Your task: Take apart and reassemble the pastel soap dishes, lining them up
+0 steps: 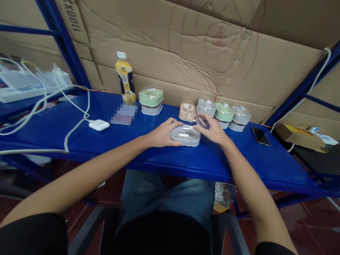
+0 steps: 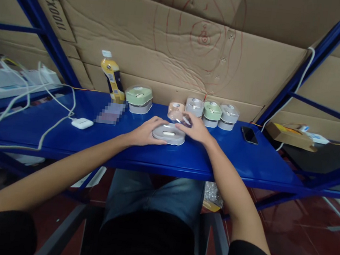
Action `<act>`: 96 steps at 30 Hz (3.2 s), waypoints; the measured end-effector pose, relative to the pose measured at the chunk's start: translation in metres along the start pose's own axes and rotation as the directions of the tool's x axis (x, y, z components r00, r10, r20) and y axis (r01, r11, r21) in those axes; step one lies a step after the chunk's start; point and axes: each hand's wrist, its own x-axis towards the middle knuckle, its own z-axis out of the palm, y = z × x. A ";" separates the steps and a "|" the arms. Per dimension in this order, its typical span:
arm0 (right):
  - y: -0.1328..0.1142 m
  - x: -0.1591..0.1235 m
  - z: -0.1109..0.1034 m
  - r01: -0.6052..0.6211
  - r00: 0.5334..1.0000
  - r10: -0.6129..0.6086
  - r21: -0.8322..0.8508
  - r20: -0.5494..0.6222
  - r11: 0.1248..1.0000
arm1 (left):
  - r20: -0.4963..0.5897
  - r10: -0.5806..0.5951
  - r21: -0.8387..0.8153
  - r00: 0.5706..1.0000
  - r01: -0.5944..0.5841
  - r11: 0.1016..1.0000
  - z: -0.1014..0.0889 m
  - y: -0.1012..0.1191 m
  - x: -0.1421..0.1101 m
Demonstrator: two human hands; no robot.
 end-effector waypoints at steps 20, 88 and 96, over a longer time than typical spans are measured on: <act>0.041 -0.003 -0.035 -0.214 0.959 0.239 -0.166 0.150 0.963 | -0.207 -0.283 0.173 0.936 0.320 0.931 -0.041 -0.046 0.001; -0.005 0.017 0.005 0.217 0.924 -0.237 0.100 0.300 0.971 | -0.004 -0.075 -0.027 0.997 0.075 0.997 0.003 0.010 0.006; -0.003 0.014 0.008 0.135 0.946 -0.155 0.089 0.284 0.987 | 0.011 -0.016 0.078 1.000 0.015 0.997 -0.001 0.005 -0.002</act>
